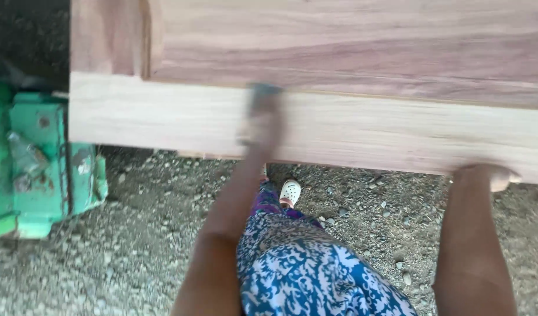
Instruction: Scraping a wooden door panel with a hand scraper to smooth the surface.
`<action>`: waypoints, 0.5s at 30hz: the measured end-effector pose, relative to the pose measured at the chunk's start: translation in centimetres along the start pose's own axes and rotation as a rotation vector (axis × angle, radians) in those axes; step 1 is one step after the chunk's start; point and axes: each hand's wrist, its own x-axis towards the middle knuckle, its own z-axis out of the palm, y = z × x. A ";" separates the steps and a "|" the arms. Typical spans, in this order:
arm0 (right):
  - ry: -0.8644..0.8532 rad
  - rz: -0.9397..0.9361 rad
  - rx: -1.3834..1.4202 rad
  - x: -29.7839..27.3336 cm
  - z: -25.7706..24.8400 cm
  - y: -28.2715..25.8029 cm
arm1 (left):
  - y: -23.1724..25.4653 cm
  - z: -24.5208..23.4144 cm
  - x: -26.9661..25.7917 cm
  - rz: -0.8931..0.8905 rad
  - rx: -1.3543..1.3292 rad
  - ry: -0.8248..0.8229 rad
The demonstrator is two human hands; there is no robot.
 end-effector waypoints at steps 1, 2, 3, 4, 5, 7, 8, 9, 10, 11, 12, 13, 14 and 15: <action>0.035 -0.017 0.011 -0.2 1.2 -0.6 | -8.7 -0.2 3.5 0.014 0.012 -0.021; 0.076 -0.028 0.030 -0.1 1.3 -0.9 | -17.8 -2.7 7.6 0.157 -0.914 -0.222; 0.117 -0.039 0.048 0.3 -0.2 -1.3 | -28.3 -6.2 10.6 0.272 -1.845 -0.416; 0.155 -0.049 0.064 0.5 0.0 -1.3 | -27.9 -6.6 9.4 0.254 -1.839 -0.435; 0.193 -0.060 0.080 0.7 0.1 -1.4 | -27.5 -7.0 8.3 0.245 -1.932 -0.337; 0.266 -0.081 0.109 1.0 0.2 -1.3 | -27.4 -4.7 6.4 0.215 -2.020 -0.253; 0.298 -0.089 0.129 1.1 0.4 -1.2 | -27.6 -2.1 5.6 0.372 -1.898 -0.330; 0.329 -0.097 0.148 1.2 0.6 -1.0 | -27.9 0.6 4.9 0.524 -1.769 -0.407; 0.358 -0.102 0.170 1.1 1.0 -0.8 | -24.2 4.1 2.2 0.515 -1.769 -0.416; 0.387 -0.107 0.192 1.0 1.2 -0.5 | -21.1 7.5 -0.7 0.141 -1.771 -0.355; 0.418 -0.109 0.217 1.0 1.1 -0.2 | -18.2 10.8 -3.3 -0.231 -1.735 -0.284; 0.448 -0.112 0.242 0.7 1.0 0.1 | -18.5 14.8 -4.5 -0.241 -1.731 -0.287; 0.478 -0.118 0.265 0.4 0.9 0.5 | -19.0 18.7 -6.1 -0.261 -1.650 -0.553; 0.508 -0.123 0.288 0.2 0.8 0.9 | -19.4 22.5 -7.6 -0.278 -1.552 -0.814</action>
